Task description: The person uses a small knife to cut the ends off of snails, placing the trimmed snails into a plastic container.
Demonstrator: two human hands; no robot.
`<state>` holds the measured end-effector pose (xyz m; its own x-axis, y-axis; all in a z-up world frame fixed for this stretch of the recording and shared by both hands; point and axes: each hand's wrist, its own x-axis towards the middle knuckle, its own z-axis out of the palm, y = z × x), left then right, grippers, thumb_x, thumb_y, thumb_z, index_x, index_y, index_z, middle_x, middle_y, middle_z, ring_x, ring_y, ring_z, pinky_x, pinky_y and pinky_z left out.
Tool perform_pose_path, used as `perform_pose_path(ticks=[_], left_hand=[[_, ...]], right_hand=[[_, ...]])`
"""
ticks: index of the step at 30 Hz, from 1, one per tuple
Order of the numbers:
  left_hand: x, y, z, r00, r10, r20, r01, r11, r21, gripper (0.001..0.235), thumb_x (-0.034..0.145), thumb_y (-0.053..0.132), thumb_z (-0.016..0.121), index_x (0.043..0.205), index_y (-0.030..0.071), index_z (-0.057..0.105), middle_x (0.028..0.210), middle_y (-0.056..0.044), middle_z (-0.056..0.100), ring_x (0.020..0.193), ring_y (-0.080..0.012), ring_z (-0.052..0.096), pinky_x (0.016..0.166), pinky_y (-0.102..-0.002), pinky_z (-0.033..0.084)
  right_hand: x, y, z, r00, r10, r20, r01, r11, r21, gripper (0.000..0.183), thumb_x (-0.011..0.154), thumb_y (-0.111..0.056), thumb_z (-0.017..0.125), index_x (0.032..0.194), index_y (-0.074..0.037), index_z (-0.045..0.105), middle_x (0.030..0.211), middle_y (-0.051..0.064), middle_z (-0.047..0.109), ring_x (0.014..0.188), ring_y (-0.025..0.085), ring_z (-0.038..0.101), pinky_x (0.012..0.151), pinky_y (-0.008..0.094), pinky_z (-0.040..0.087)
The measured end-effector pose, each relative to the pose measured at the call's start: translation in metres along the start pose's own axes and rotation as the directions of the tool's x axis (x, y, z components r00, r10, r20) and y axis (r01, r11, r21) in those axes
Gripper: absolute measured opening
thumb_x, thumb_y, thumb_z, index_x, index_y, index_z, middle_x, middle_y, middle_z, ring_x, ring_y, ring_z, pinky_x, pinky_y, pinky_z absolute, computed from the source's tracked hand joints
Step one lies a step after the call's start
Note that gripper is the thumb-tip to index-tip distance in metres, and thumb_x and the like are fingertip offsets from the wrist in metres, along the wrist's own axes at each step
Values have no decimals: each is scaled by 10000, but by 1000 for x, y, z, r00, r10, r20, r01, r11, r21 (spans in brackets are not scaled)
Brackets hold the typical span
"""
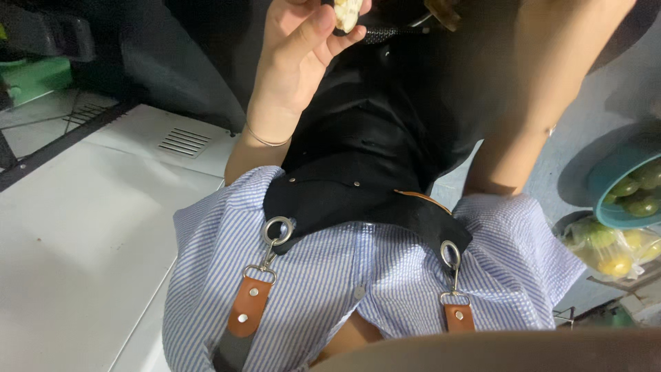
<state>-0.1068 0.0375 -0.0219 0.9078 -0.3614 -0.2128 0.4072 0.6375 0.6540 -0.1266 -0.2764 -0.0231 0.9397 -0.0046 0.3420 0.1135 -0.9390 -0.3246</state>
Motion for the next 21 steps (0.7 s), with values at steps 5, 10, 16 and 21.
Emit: perform_pose_path(ticks=[5, 10, 16, 21], left_hand=[[0, 3, 3, 1000, -26, -11, 26, 1000, -2, 225, 976, 230, 752, 1120, 94, 644, 1161, -99, 661, 1167, -297, 649, 947, -375, 575], [-3, -4, -14, 997, -20, -78, 14, 997, -81, 217, 964, 153, 757, 1139, 107, 638, 1176, -119, 668, 1189, -328, 648, 953, -380, 579], [4, 5, -22, 995, -95, -33, 94, 995, -36, 371, 1033, 211, 699, 1346, 64, 564, 1344, -138, 617, 1213, -259, 651, 992, -313, 591], [20, -13, -22, 982, -188, 4, 186, 968, -171, 438, 1005, 169, 725, 1396, 69, 554, 1439, -182, 577, 1167, -221, 657, 974, -288, 599]], right_hand=[[-17, 6, 29, 987, -123, 105, 157, 881, -447, 139, 832, -48, 625, 864, -142, 529, 820, 55, 516, 755, 241, 489, 696, 356, 384], [-23, 8, 55, 947, -206, 247, 321, 550, -771, 165, 761, -151, 541, 781, -271, 430, 725, -31, 385, 673, 166, 395, 620, 314, 323], [-22, -52, 70, 735, -655, 176, 656, 752, 60, 220, 1073, -67, 600, 1278, -87, 677, 1060, 43, 684, 681, 196, 541, 603, 297, 487], [-24, 15, 225, 516, -56, 855, 487, 840, -239, 218, 821, -67, 551, 988, -179, 635, 898, 26, 634, 696, 138, 601, 510, 293, 485]])
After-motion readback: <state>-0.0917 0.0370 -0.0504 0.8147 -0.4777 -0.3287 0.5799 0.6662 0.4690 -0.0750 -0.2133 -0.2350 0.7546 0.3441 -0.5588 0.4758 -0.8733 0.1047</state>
